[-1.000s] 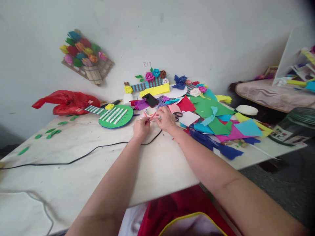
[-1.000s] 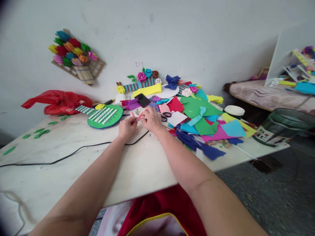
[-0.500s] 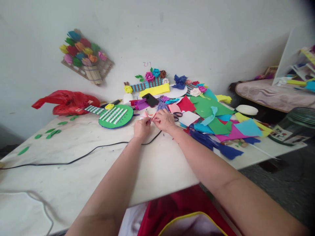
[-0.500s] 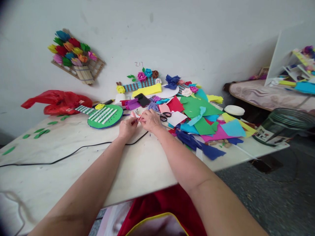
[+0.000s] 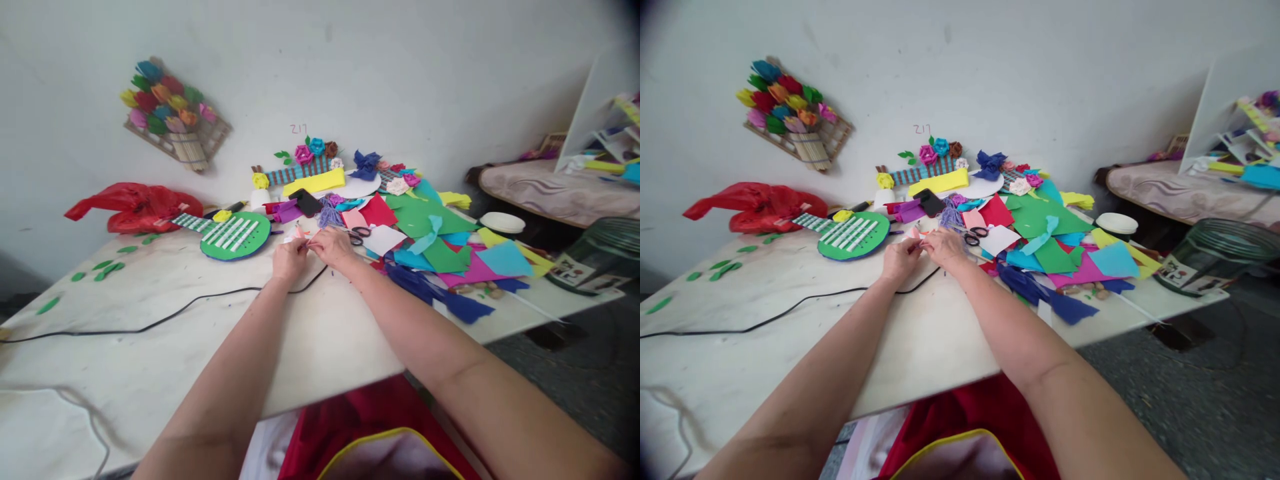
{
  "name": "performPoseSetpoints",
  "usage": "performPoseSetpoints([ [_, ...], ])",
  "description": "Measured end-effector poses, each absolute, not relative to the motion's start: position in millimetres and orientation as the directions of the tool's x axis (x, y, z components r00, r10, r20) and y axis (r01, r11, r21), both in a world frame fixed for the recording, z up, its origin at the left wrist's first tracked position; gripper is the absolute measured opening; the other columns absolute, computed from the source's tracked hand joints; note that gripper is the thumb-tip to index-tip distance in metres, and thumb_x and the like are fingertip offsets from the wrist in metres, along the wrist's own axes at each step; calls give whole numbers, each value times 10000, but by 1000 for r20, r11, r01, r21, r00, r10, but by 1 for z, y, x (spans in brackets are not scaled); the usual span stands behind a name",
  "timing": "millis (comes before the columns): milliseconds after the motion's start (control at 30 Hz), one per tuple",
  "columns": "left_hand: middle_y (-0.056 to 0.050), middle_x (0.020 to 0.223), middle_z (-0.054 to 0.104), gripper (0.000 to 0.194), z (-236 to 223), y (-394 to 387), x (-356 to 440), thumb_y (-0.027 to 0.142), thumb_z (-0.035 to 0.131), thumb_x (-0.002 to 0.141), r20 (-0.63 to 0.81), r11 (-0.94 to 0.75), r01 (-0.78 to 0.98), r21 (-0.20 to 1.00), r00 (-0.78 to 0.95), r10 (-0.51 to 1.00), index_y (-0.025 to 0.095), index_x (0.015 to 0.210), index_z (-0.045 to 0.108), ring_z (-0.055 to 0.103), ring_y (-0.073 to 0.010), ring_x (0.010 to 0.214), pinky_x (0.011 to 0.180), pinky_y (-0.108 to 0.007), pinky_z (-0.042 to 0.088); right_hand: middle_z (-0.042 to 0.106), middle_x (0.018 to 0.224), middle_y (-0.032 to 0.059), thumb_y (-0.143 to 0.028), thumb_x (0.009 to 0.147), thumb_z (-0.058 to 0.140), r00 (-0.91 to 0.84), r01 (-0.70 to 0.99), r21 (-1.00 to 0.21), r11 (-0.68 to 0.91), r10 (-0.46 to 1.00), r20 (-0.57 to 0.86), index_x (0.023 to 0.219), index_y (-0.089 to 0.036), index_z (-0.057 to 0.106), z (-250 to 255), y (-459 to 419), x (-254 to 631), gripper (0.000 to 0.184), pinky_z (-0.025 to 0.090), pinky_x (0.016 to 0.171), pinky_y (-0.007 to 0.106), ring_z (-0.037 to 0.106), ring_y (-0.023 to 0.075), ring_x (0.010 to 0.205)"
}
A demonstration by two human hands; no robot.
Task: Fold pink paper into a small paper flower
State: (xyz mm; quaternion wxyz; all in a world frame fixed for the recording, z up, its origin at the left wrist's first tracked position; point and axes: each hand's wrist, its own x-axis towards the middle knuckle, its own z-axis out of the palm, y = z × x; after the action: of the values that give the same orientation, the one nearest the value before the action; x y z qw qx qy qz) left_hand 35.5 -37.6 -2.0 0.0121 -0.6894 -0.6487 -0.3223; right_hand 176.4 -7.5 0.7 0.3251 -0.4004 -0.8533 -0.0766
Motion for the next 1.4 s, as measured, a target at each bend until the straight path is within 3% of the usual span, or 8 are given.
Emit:
performPoseSetpoints([
  [500,-91,807,698,242,1,-37,35,211,522,767,459,-164,898,408,-46,887,182,929,699,615,-193,733,680,-266,414,653,924,76,-317,877,443,-478,744,-169,646,692,541,991,-223,672,4,-13,173,272,361,701,262,563,169,856],
  [833,-43,650,670,266,-4,-34,32,123,502,703,463,-273,765,584,-36,886,156,880,698,615,-152,639,640,-223,445,653,908,129,-266,883,385,-522,780,-38,624,683,510,949,-143,662,10,-20,170,311,358,682,282,559,204,879],
  [1067,7,526,600,249,4,-39,34,130,477,719,423,-325,635,701,-3,906,136,863,680,599,-120,553,561,-185,427,652,881,116,-262,878,378,-494,789,-48,613,678,544,989,-164,666,10,-15,173,324,353,680,297,552,206,830],
  [1267,18,498,577,230,7,-42,34,126,441,716,440,-369,640,674,53,897,137,728,670,532,-97,509,541,-178,396,636,841,115,-258,866,398,-487,792,-38,609,668,562,927,-155,668,9,-14,173,296,357,672,307,543,214,815],
  [1400,9,518,596,233,9,-41,39,126,443,712,458,-338,666,665,-7,889,137,727,676,531,-104,530,550,-185,399,629,827,136,-201,863,368,-504,793,8,610,647,572,874,-113,647,11,-18,170,292,361,690,326,526,230,830],
])
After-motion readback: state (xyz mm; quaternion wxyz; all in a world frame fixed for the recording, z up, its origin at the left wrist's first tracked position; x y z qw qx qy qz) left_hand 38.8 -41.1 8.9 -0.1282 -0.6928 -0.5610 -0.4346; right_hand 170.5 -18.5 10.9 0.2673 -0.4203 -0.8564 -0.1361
